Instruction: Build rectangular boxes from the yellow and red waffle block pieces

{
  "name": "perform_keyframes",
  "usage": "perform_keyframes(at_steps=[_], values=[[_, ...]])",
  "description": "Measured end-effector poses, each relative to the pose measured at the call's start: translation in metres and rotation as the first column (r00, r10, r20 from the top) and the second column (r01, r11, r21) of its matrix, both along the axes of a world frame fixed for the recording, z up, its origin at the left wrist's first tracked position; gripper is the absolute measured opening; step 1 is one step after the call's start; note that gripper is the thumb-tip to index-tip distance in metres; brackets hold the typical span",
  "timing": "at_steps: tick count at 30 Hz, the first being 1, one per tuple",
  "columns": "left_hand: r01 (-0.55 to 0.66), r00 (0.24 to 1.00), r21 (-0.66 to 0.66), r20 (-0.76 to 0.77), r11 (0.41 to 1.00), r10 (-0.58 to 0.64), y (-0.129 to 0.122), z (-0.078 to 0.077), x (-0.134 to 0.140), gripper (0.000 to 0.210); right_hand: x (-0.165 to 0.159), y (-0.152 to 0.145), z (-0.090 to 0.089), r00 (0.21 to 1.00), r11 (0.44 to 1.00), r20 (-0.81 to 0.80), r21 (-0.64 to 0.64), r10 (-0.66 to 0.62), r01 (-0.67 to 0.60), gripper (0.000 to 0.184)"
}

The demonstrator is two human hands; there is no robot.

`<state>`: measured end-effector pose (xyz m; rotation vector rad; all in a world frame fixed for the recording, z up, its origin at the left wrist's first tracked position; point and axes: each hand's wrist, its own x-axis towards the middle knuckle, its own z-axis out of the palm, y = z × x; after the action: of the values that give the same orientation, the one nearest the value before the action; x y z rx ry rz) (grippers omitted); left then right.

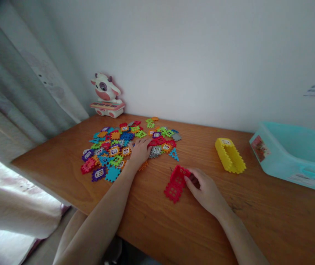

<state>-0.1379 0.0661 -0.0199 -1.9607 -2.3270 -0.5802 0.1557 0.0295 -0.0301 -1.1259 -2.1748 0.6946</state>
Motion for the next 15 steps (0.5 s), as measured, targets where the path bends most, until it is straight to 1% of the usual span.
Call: perform_keyframes(at_steps=[2,4,10,15], values=[[0.073,0.997,-0.022,-0.01,0.997,-0.073,0.0012,-0.0022,-0.0015,0.045,0.0,-0.0005,0.0003,1.0,1.0,0.005,-0.002,0.007,-0.007,0.024],[0.1,0.995,-0.047,-0.012,0.994,-0.1,0.0021,-0.0034,-0.0022,0.046,-0.0003,-0.0012,0.0014,1.0,1.0,0.007,-0.004,0.009,-0.009,0.025],[0.034,0.998,-0.043,-0.05,0.998,-0.036,0.0008,0.0,-0.0021,0.037,-0.0006,-0.0023,0.0044,1.0,1.0,0.015,-0.011,0.009,-0.009,0.025],[0.052,0.998,-0.033,0.022,0.998,-0.051,0.0001,-0.0006,-0.0032,0.041,-0.0012,-0.0022,0.0058,1.0,1.0,0.015,0.0,-0.004,0.004,0.026]])
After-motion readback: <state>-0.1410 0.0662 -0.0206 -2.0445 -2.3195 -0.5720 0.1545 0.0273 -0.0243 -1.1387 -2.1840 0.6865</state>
